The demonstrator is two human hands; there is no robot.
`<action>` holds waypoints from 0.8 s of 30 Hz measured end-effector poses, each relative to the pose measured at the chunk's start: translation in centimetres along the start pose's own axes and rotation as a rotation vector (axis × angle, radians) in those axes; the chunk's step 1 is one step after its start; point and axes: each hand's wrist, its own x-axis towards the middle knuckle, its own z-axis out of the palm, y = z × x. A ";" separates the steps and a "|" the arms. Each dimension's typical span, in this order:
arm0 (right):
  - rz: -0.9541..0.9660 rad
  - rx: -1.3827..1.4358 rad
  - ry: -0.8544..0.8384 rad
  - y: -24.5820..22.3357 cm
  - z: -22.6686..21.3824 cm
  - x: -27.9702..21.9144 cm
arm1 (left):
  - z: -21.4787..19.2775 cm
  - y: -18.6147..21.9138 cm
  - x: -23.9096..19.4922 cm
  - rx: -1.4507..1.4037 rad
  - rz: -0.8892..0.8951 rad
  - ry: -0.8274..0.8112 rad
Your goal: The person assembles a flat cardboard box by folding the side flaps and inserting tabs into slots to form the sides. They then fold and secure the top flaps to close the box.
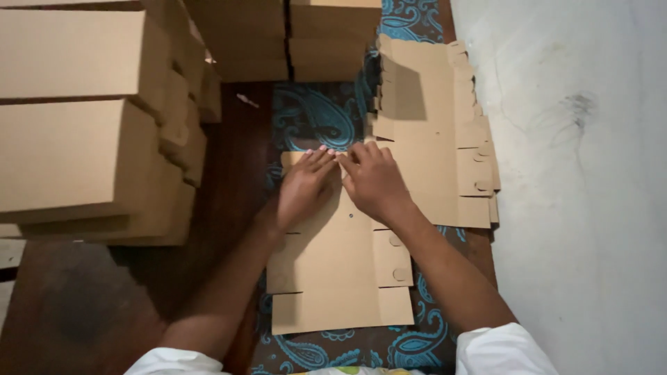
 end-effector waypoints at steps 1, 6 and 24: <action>-0.007 0.006 0.002 0.0 -0.1 0.1 | 0.1 0.0 0.1 0.008 -0.005 0.000; 0.082 -0.105 0.045 1.8 0.3 -0.8 | 3.2 -3.8 -1.0 0.019 -0.173 0.006; 0.133 0.494 0.055 6.2 -1.2 -1.3 | 1.3 -5.8 -0.8 -0.142 -0.210 0.089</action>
